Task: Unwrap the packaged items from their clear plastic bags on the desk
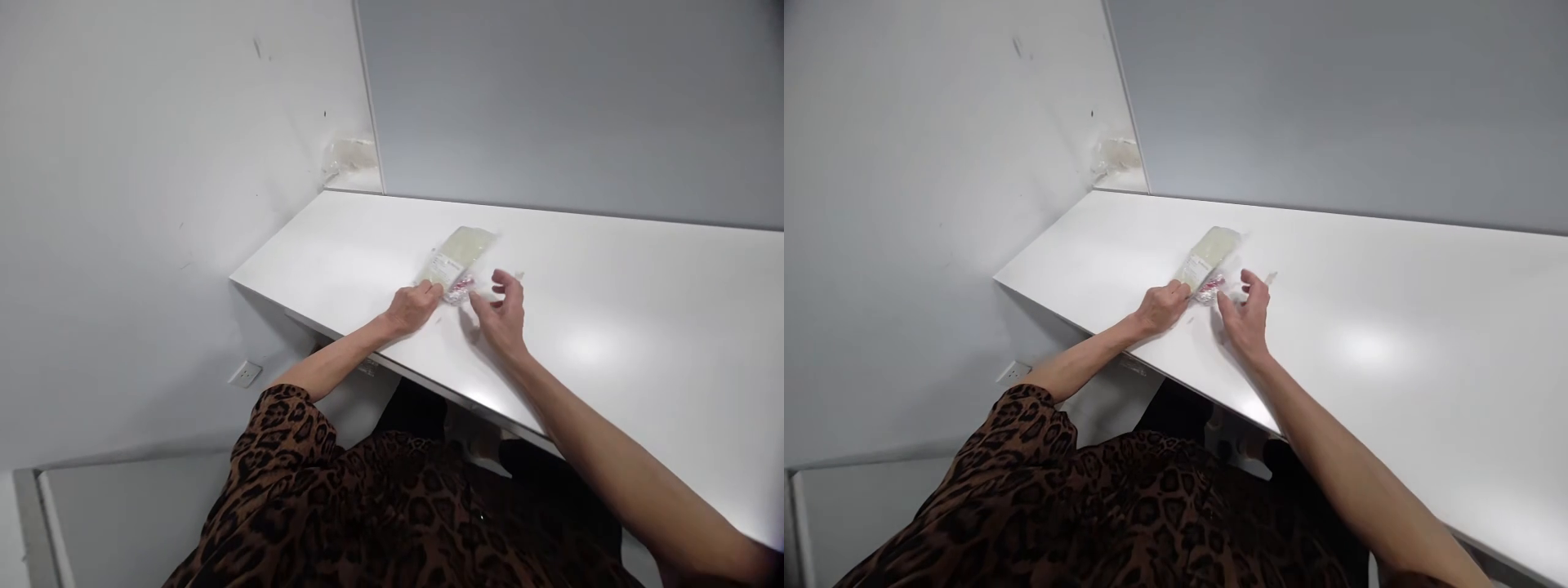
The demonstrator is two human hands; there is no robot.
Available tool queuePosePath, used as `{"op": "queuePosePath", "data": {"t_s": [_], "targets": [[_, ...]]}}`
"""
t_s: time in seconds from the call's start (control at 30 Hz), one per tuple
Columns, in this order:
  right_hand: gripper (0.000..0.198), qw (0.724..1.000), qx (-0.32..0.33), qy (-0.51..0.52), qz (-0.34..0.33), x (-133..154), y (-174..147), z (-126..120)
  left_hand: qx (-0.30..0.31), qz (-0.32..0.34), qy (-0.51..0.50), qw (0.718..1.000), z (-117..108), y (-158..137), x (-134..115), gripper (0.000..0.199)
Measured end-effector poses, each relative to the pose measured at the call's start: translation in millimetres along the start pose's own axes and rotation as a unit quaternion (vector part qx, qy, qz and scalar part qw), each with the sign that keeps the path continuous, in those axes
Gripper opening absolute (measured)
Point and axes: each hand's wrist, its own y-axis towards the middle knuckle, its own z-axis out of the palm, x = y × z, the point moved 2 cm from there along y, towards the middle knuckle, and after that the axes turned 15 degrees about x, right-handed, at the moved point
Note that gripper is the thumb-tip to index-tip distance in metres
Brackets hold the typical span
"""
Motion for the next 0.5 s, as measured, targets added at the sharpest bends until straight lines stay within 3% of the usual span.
{"op": "queuePosePath", "data": {"t_s": [0.1, 0.23, 0.37, 0.5], "targets": [[0.068, 0.999, 0.024, 0.034, 0.016, -9, 10, -12, -0.015, 0.046, -0.066, 0.997, 6, -7, -25, 0.009], [0.05, 0.998, 0.044, 0.04, 0.036, -13, 14, -25, -0.103, 0.043, -0.219, 0.969, -2, -8, -29, 0.018], [0.049, 0.994, 0.05, 0.091, 0.037, -16, 14, -33, -0.152, -0.049, -0.416, 0.895, -16, 3, -11, 0.025], [0.058, 0.978, 0.037, 0.195, 0.062, -21, 13, -41, -0.152, -0.153, -0.528, 0.822, -20, 12, 10, 0.029]]}}
